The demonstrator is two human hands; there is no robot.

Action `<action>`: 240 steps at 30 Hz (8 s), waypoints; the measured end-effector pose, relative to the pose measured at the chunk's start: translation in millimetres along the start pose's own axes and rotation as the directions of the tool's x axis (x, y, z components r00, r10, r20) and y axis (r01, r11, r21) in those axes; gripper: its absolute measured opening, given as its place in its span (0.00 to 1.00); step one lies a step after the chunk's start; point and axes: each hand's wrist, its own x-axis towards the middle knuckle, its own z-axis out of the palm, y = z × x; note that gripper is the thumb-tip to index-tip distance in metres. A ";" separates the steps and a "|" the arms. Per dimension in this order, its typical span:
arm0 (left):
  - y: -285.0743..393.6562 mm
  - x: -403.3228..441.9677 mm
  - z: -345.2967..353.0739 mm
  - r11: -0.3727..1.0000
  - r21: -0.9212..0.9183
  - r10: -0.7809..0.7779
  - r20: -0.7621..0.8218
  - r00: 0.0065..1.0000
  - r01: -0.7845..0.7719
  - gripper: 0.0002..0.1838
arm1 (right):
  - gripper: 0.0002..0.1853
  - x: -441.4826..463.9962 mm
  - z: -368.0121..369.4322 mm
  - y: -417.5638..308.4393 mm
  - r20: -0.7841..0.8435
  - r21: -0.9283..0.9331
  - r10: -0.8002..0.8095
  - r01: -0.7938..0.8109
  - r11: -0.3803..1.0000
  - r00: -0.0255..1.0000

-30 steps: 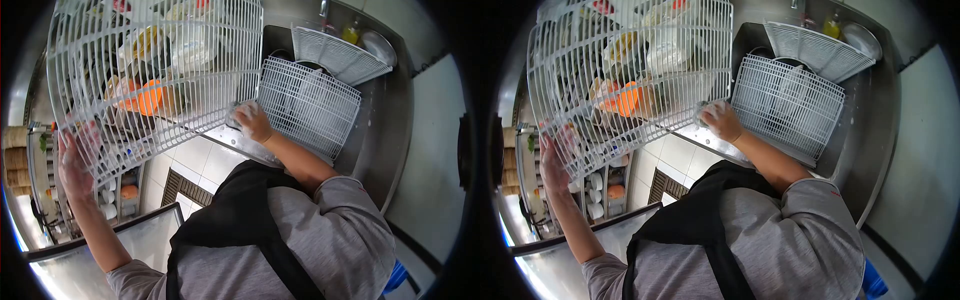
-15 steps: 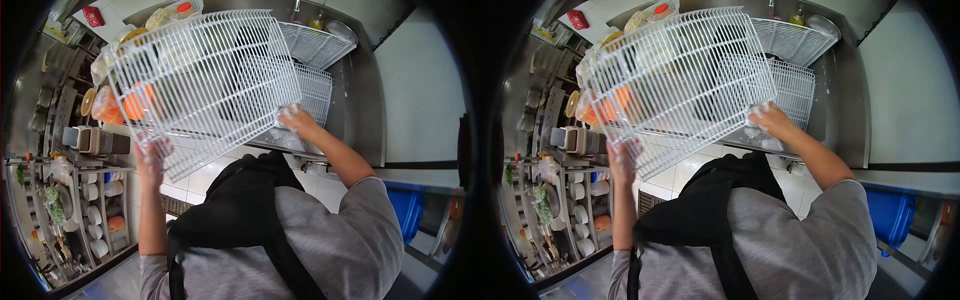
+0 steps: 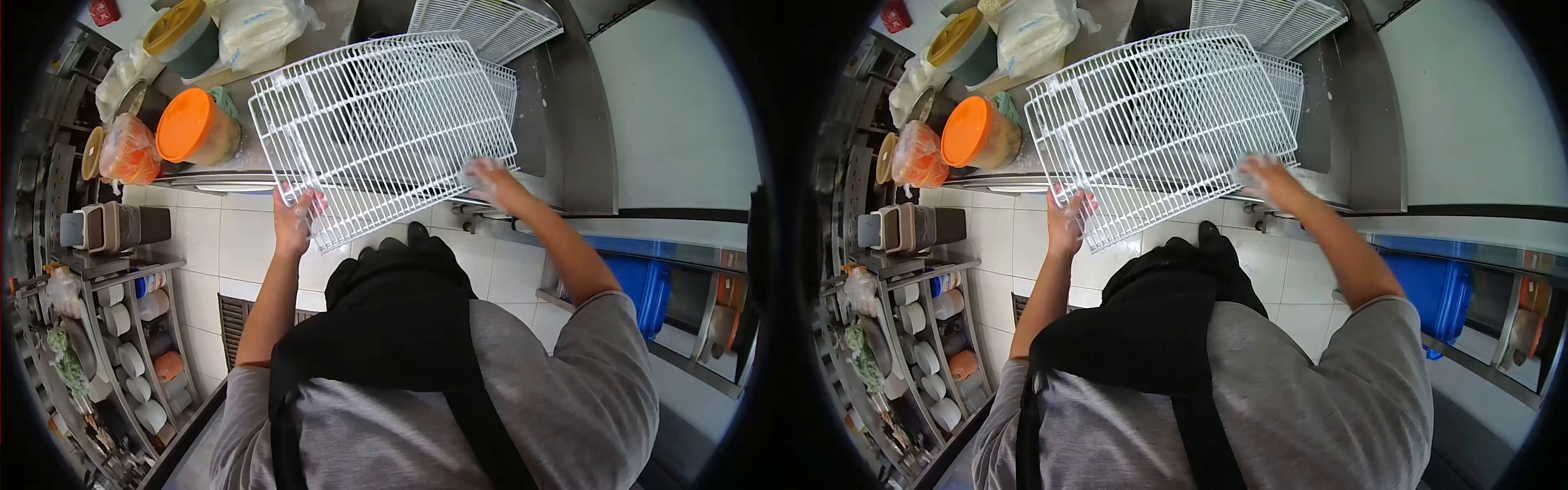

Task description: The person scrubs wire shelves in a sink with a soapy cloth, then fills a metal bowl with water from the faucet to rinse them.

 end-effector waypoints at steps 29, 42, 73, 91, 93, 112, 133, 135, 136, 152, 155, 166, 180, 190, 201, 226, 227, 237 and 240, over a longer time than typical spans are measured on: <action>-29.5 9.5 8.7 0.557 0.816 0.318 -0.383 0.867 0.156 0.30 | 0.09 172.3 -10.4 -81.5 0.237 0.535 0.643 -0.650 0.539 0.728; -19.9 7.6 19.1 0.447 0.856 0.320 -0.423 0.847 0.259 0.28 | 0.15 171.7 3.8 -17.5 -0.045 0.043 0.057 -0.055 0.998 0.997; -30.7 5.9 11.8 0.616 0.760 0.321 -0.482 0.815 0.207 0.26 | 0.14 238.2 -20.0 115.5 -0.512 -0.190 0.163 -0.296 0.936 0.844; -48.4 10.4 -5.3 0.653 0.738 0.314 -0.465 0.828 0.167 0.28 | 0.13 154.5 -30.3 159.1 -0.327 0.117 -0.097 0.142 0.983 0.940; -43.4 8.8 -0.6 0.670 0.720 0.275 -0.467 0.840 0.181 0.29 | 0.11 75.2 -17.6 145.9 -0.357 0.065 -0.153 0.188 0.980 0.922; -31.4 3.8 8.6 0.509 0.847 0.380 -0.382 0.842 0.155 0.28 | 0.16 53.7 -15.3 81.2 -0.299 -0.221 -0.164 0.099 0.970 0.940; -35.9 6.2 1.5 0.550 0.827 0.399 -0.387 0.832 0.121 0.27 | 0.16 65.3 44.4 6.2 -0.039 -0.153 -0.302 0.293 0.944 0.952; -30.1 2.7 1.9 0.550 0.825 0.394 -0.392 0.831 0.128 0.27 | 0.15 76.5 26.8 -16.5 0.044 -0.150 -0.562 0.562 0.813 0.826; -28.7 1.8 1.3 0.565 0.817 0.374 -0.380 0.846 0.117 0.27 | 0.14 79.0 20.9 -26.3 0.108 -0.131 -0.758 0.765 0.630 0.643; -20.7 4.4 -8.4 0.732 0.658 0.144 -0.402 0.904 0.175 0.33 | 0.23 253.3 24.7 -144.8 0.163 0.460 -0.316 0.212 0.862 0.935; -20.3 2.0 -8.9 0.755 0.644 0.173 -0.377 0.910 0.123 0.31 | 0.19 268.3 22.9 -154.0 0.116 0.373 -0.069 0.021 0.928 0.991; -19.9 0.3 -32.1 0.951 -0.221 -0.257 -0.187 0.948 0.214 0.18 | 0.18 335.2 69.5 -149.4 -0.342 -0.102 -0.463 0.457 0.883 0.818; -27.8 11.3 -38.6 0.869 -0.425 -0.268 0.024 0.963 0.253 0.20 | 0.22 76.3 81.7 -215.5 0.022 -0.044 -0.535 0.536 0.843 0.845; -22.2 17.6 -26.0 0.968 -0.114 -0.239 -0.158 0.958 0.223 0.15 | 0.24 -26.2 8.8 21.7 -0.113 -0.443 -0.122 0.060 0.894 0.986; -42.0 13.8 -8.0 0.914 0.404 0.136 -0.233 0.963 -0.031 0.21 | 0.15 24.1 31.0 -12.2 -0.357 -0.195 0.334 -0.420 0.886 0.872; -33.3 0.3 4.7 0.603 0.789 0.246 -0.322 0.914 0.115 0.38 | 0.08 253.7 38.8 -98.8 -0.259 0.500 -0.118 0.238 0.833 0.959; -32.1 0.2 5.6 0.595 0.789 0.240 -0.353 0.904 0.150 0.39 | 0.11 263.6 29.0 -34.8 -0.346 0.557 0.045 0.167 0.814 0.937; -11.5 -7.7 12.1 0.581 0.781 0.103 -0.351 0.931 0.230 0.38 | 0.15 301.3 44.3 -15.1 -0.613 0.153 0.236 -0.179 0.972 0.754; -17.6 -8.6 8.2 0.562 0.807 0.170 -0.325 0.930 0.179 0.42 | 0.13 320.3 64.6 -138.5 -0.407 0.392 -0.076 0.249 0.885 0.910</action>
